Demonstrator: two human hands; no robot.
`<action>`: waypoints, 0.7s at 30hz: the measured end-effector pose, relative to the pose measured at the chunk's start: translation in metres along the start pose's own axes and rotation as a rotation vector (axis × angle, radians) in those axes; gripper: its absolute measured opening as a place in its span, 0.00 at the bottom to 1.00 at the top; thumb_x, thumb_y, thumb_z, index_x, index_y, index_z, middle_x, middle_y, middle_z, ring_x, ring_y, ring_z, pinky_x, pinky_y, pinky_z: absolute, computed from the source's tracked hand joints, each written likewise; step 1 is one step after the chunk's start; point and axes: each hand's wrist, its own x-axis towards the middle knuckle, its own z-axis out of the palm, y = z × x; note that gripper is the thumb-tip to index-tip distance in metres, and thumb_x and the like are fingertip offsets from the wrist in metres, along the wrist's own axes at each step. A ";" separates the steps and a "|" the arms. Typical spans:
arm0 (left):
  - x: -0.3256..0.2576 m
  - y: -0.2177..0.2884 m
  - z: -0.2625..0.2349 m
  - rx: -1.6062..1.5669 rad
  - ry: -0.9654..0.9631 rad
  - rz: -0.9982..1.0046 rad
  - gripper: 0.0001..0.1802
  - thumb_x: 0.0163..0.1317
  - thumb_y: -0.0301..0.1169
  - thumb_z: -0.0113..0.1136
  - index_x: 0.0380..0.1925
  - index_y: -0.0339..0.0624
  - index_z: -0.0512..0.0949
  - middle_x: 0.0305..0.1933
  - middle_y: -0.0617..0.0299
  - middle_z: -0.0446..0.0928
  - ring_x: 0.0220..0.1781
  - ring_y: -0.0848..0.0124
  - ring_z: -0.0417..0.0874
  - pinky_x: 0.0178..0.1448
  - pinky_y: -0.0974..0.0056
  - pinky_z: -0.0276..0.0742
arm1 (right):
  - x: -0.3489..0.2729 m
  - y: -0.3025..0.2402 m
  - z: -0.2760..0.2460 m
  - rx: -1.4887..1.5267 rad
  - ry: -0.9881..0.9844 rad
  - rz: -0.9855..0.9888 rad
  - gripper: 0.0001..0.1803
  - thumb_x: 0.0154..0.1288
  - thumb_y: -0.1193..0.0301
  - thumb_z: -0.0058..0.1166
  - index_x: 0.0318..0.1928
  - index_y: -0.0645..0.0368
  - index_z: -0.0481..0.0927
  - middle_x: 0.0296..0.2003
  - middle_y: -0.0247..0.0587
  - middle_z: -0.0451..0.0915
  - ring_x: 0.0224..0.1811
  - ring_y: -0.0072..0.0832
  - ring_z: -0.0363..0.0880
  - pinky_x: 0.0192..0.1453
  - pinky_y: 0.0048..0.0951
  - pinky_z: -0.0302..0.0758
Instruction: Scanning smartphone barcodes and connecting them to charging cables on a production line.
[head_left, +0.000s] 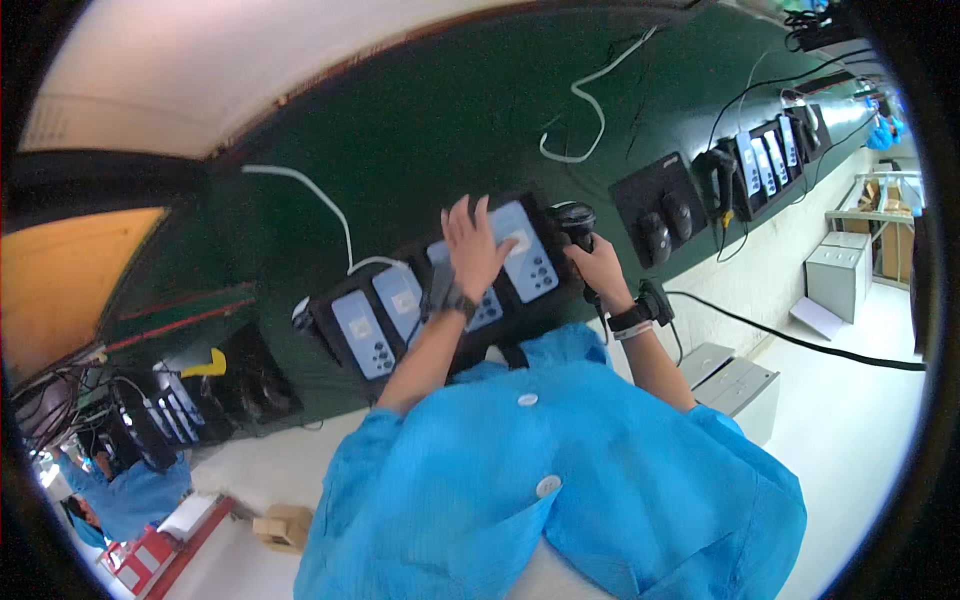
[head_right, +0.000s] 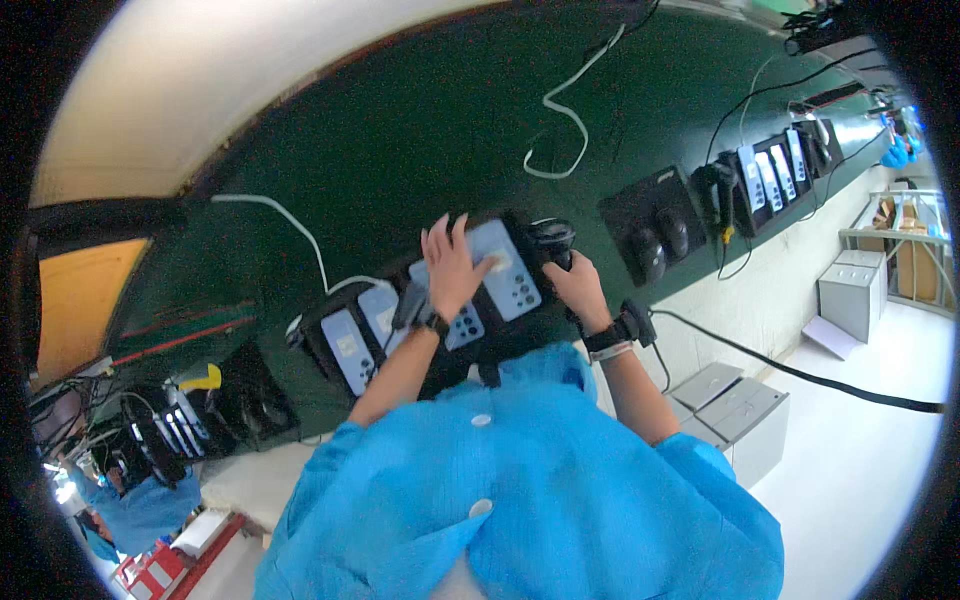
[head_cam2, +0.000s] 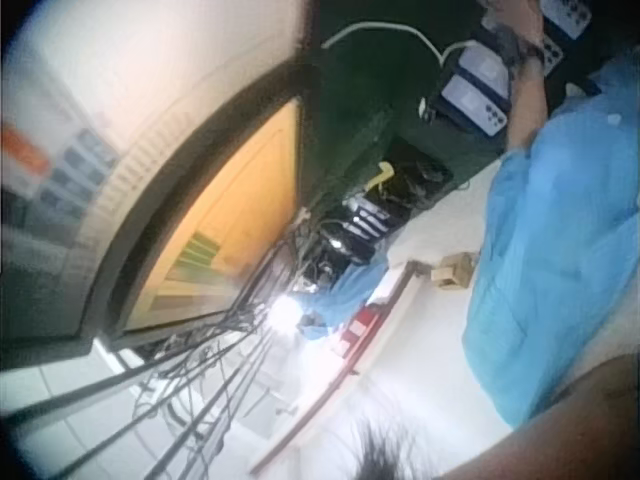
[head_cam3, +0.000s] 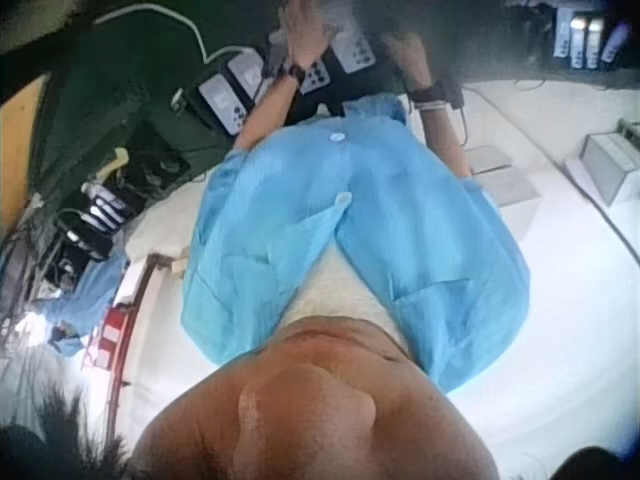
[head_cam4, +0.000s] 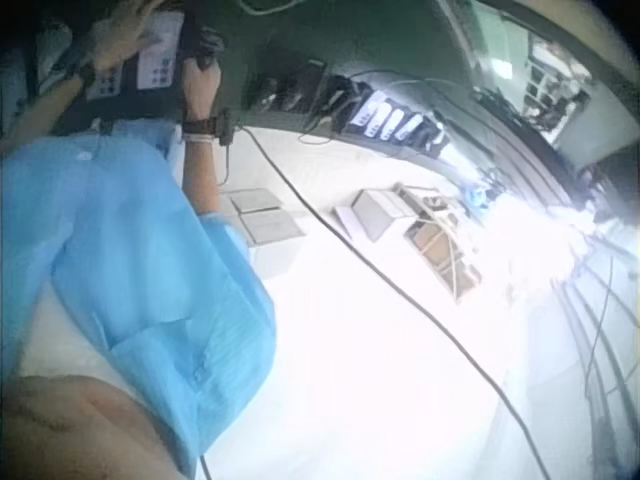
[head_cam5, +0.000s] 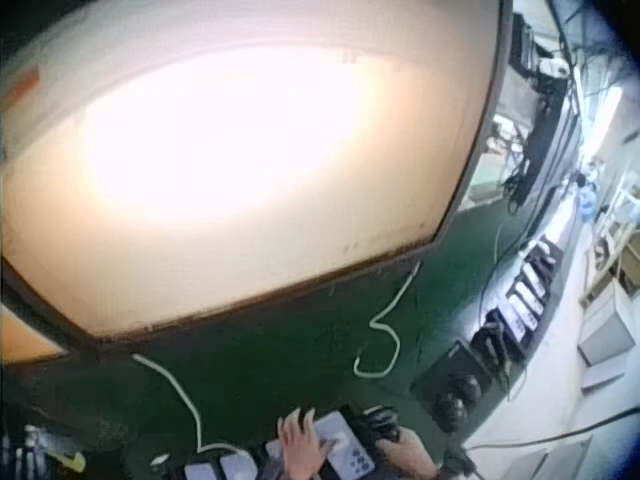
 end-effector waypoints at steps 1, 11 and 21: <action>-0.006 0.004 -0.002 -0.061 0.034 -0.026 0.43 0.56 0.48 0.69 0.65 0.37 0.62 0.68 0.42 0.59 0.72 0.44 0.56 0.78 0.41 0.46 | 0.016 0.004 -0.003 -0.015 0.039 -0.031 0.13 0.59 0.67 0.60 0.35 0.67 0.78 0.24 0.34 0.78 0.25 0.22 0.76 0.31 0.28 0.72; -0.068 0.005 0.025 -0.917 -0.286 -0.661 0.30 0.61 0.31 0.63 0.59 0.29 0.64 0.55 0.49 0.74 0.56 0.60 0.77 0.60 0.56 0.74 | 0.128 0.008 -0.003 -0.179 0.341 -0.205 0.25 0.55 0.61 0.66 0.48 0.67 0.79 0.40 0.46 0.83 0.43 0.33 0.80 0.50 0.36 0.75; -0.013 0.033 -0.023 -0.473 0.056 -0.097 0.39 0.62 0.42 0.65 0.66 0.32 0.61 0.61 0.37 0.66 0.64 0.42 0.67 0.69 0.46 0.62 | 0.054 -0.089 -0.003 0.814 -0.146 -0.161 0.13 0.71 0.64 0.55 0.37 0.63 0.80 0.30 0.32 0.79 0.31 0.18 0.74 0.36 0.22 0.70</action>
